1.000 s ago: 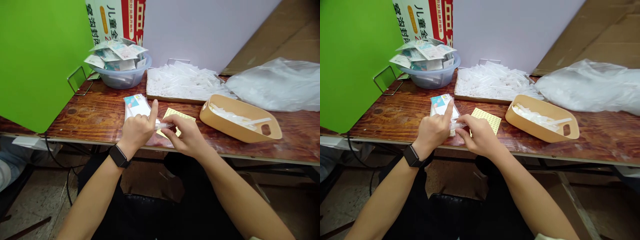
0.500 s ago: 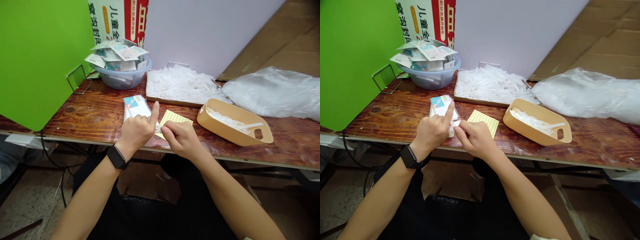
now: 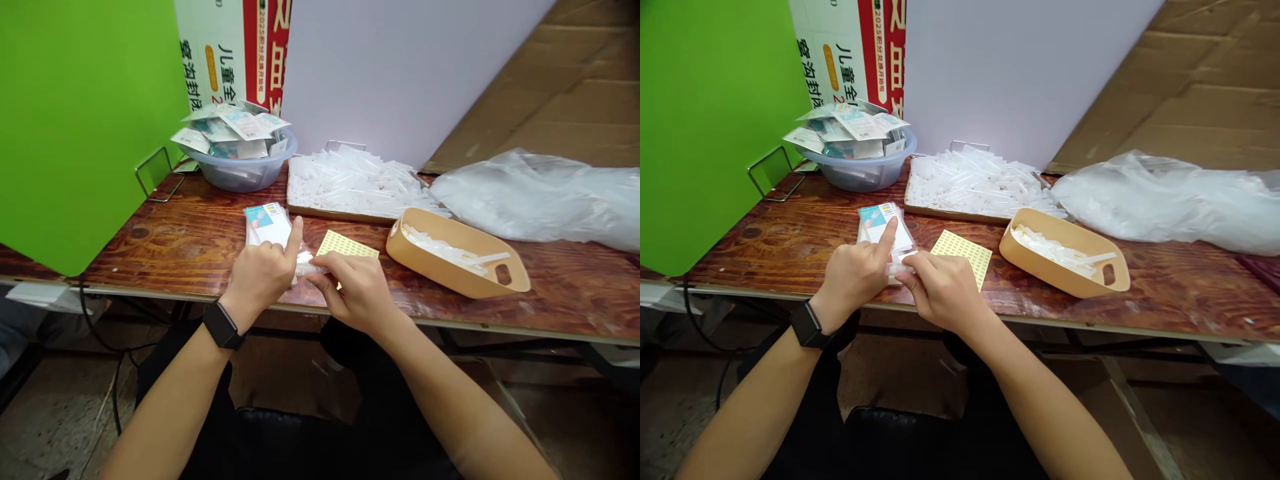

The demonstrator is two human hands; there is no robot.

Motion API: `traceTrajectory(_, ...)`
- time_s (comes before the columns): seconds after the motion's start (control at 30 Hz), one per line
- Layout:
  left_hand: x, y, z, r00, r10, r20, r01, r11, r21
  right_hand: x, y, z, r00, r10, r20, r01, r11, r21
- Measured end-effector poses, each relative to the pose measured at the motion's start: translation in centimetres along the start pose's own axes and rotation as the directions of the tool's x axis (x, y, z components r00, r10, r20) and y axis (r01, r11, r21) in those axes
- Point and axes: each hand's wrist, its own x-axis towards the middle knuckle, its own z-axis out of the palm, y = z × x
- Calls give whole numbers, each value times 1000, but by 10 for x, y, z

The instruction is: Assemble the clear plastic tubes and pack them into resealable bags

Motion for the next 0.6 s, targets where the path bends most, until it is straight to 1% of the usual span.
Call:
traceTrajectory(0.07,1,0,2,992,-125,-23,120,983,-141,2,-2,3,989,146,-28,-139,975,172)
traceTrajectory(0.1,2,0,4,976,-214,-51,195,949,-247,4,-3,5,969,243,-42,-221,933,284)
traceTrajectory(0.13,3,-1,5,945,-316,-81,265,888,-375,5,-5,8,940,338,-42,-296,873,388)
traceTrajectory(0.17,5,-2,7,903,-419,-98,315,798,-515,6,-6,11,910,415,-26,-356,811,464)
traceTrajectory(0.2,8,-3,9,854,-512,-87,341,678,-651,7,-8,14,886,464,-5,-399,766,504)
traceTrajectory(0.23,11,-4,11,808,-587,-45,348,538,-768,7,-10,18,875,485,9,-421,750,510)
traceTrajectory(0.27,13,-5,13,769,-639,22,348,390,-853,8,-12,22,876,482,13,-426,761,489)
traceTrajectory(0.33,18,-6,16,712,-674,199,362,110,-926,9,-16,30,897,441,-10,-398,819,413)
traceTrajectory(0.4,22,-4,18,676,-652,342,366,-105,-925,11,-18,37,916,397,-56,-353,865,357)
traceTrajectory(0.43,23,-2,18,672,-633,383,345,-189,-919,12,-19,40,922,380,-72,-335,877,345)
traceTrajectory(0.47,23,0,18,683,-607,406,310,-262,-914,13,-18,42,925,369,-87,-320,884,341)
traceTrajectory(0.53,23,4,17,739,-530,416,226,-387,-894,16,-17,45,932,344,-117,-289,897,335)
traceTrajectory(0.6,22,7,15,791,-438,426,188,-488,-852,18,-15,46,938,313,-148,-258,917,304)
